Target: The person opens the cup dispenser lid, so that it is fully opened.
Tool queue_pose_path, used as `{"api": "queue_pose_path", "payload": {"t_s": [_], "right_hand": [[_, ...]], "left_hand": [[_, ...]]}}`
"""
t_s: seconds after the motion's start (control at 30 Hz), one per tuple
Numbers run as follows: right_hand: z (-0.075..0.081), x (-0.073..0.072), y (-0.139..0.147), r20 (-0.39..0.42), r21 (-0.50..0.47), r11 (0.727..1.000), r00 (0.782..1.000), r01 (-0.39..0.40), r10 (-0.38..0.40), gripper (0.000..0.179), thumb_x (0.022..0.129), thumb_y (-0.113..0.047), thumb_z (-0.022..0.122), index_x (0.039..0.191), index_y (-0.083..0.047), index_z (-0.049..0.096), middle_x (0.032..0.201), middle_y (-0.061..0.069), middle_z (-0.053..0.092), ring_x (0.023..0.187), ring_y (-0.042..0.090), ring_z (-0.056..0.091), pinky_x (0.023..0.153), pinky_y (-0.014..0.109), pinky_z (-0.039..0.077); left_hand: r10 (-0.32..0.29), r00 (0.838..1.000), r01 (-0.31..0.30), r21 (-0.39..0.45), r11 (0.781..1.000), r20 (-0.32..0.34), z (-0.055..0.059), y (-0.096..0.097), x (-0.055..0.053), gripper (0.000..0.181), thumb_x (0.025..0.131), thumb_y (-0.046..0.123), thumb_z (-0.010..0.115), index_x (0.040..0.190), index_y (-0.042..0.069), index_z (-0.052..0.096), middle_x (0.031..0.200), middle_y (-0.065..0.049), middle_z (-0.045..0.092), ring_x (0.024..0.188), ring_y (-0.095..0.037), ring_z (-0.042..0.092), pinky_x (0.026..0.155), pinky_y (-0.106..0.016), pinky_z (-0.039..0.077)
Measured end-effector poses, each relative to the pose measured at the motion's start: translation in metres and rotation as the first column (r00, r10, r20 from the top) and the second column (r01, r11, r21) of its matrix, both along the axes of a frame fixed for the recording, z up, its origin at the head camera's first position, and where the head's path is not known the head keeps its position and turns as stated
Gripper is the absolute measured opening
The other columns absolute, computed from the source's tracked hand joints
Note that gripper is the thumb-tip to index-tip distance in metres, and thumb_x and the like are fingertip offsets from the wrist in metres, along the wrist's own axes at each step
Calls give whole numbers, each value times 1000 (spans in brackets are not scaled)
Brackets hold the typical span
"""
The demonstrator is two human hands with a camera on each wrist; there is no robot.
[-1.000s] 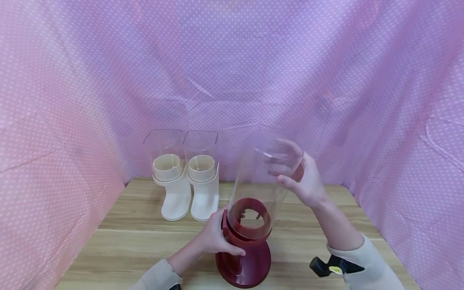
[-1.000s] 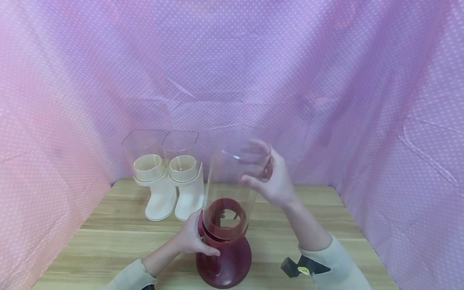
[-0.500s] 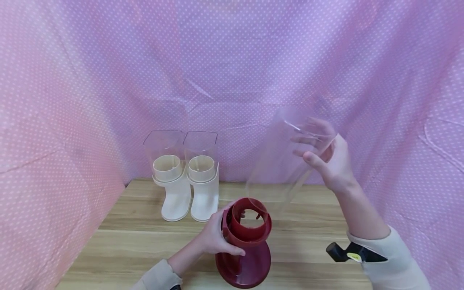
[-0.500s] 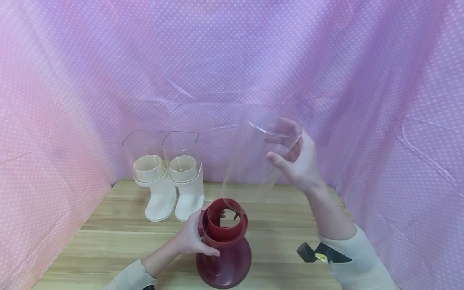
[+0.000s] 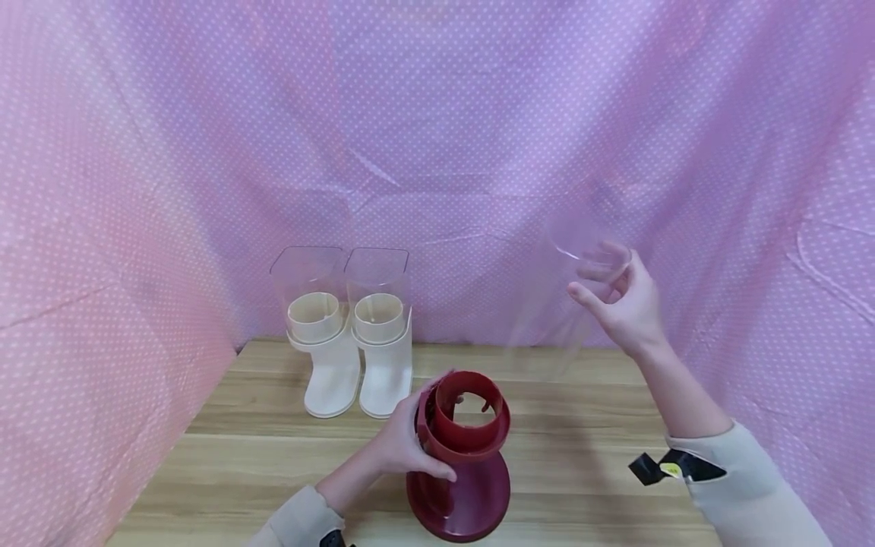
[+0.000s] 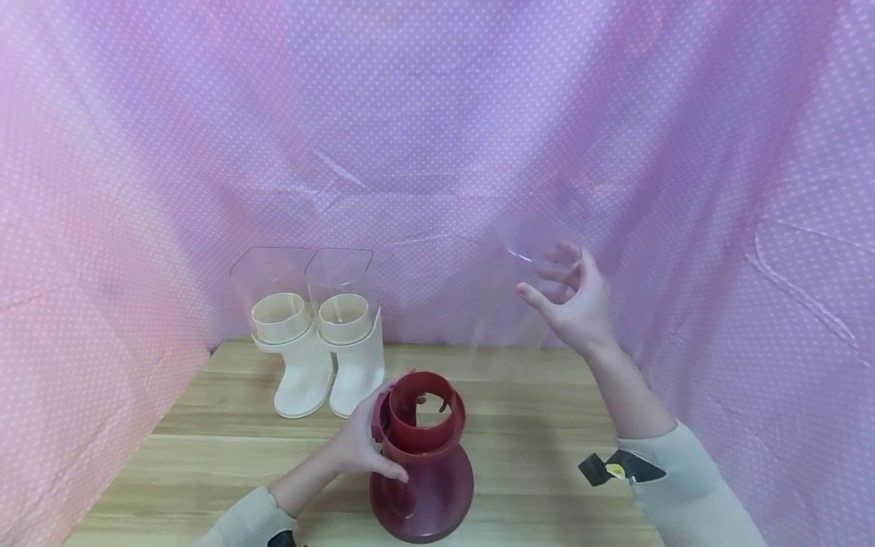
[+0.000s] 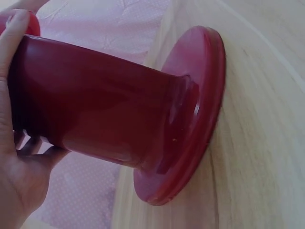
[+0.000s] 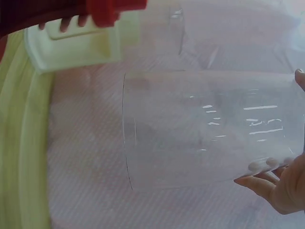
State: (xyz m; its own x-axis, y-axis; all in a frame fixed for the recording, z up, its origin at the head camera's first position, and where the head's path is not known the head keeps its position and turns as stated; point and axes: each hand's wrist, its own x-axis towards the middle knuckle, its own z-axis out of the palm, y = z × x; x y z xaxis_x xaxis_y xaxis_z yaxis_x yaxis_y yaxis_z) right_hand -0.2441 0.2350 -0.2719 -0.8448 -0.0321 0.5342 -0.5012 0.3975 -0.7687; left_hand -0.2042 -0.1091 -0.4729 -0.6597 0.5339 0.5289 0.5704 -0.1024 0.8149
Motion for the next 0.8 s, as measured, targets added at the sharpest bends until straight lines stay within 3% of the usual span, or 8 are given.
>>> {"api": "queue_pose_path", "payload": {"t_s": [0.13,0.17,0.27,0.33,0.43,0.57,0.63,0.8], "right_hand": [[-17,-11,9,49,142,986,994,88,-96,82,96,-26,80,162,-12,35,157,15,56,117,-4,62,111,34,55],[-22,-13,11,51,138,986,993,96,-104,83,95,-26,81,162,-12,35,156,15,56,116,-5,62,107,25,55],[-34,-20,13,50,119,987,992,107,-114,85,92,-27,84,161,-9,36,154,15,57,110,-10,60,93,6,51],[-43,-25,16,58,114,986,990,120,-127,88,91,-28,86,161,-8,36,155,16,56,110,-8,60,90,3,50],[-55,-30,20,87,153,978,983,144,-159,92,91,-34,85,162,-7,33,156,16,54,118,4,61,92,11,54],[-71,-36,23,142,170,973,974,153,-178,97,91,-39,84,162,-5,29,158,18,51,131,29,60,106,44,57],[-79,-39,23,159,158,976,971,151,-176,98,91,-41,84,162,-2,28,158,20,50,135,38,58,112,60,50],[-94,-43,24,188,140,981,969,134,-159,102,91,-41,84,162,-1,24,161,21,44,137,42,55,114,65,48]], "left_hand": [[69,995,-68,12,998,-67,0,-1,5,140,55,14,106,168,13,23,155,-14,55,137,-19,60,117,-32,51],[108,990,-107,10,994,-86,2,0,7,140,55,20,107,168,13,25,154,-13,55,136,-19,61,114,-33,53],[258,957,-263,-20,965,-132,9,4,16,132,55,36,107,164,16,35,151,-6,59,130,-18,63,104,-35,59],[343,926,-353,-38,935,-154,14,6,21,125,55,42,106,160,19,42,147,-2,62,124,-16,64,96,-34,61],[405,898,-418,-43,908,-176,20,10,26,114,55,42,106,153,20,51,138,1,67,115,-14,65,87,-33,62],[414,893,-427,-41,903,-175,22,10,27,103,55,40,106,145,22,59,129,2,69,108,-14,65,82,-30,63],[407,897,-419,-40,907,-170,23,9,26,101,56,39,106,144,23,60,128,2,69,108,-14,65,81,-30,63],[345,922,-357,-42,933,-174,23,4,19,102,58,35,106,147,18,59,129,0,70,114,-13,66,86,-33,64]]}}
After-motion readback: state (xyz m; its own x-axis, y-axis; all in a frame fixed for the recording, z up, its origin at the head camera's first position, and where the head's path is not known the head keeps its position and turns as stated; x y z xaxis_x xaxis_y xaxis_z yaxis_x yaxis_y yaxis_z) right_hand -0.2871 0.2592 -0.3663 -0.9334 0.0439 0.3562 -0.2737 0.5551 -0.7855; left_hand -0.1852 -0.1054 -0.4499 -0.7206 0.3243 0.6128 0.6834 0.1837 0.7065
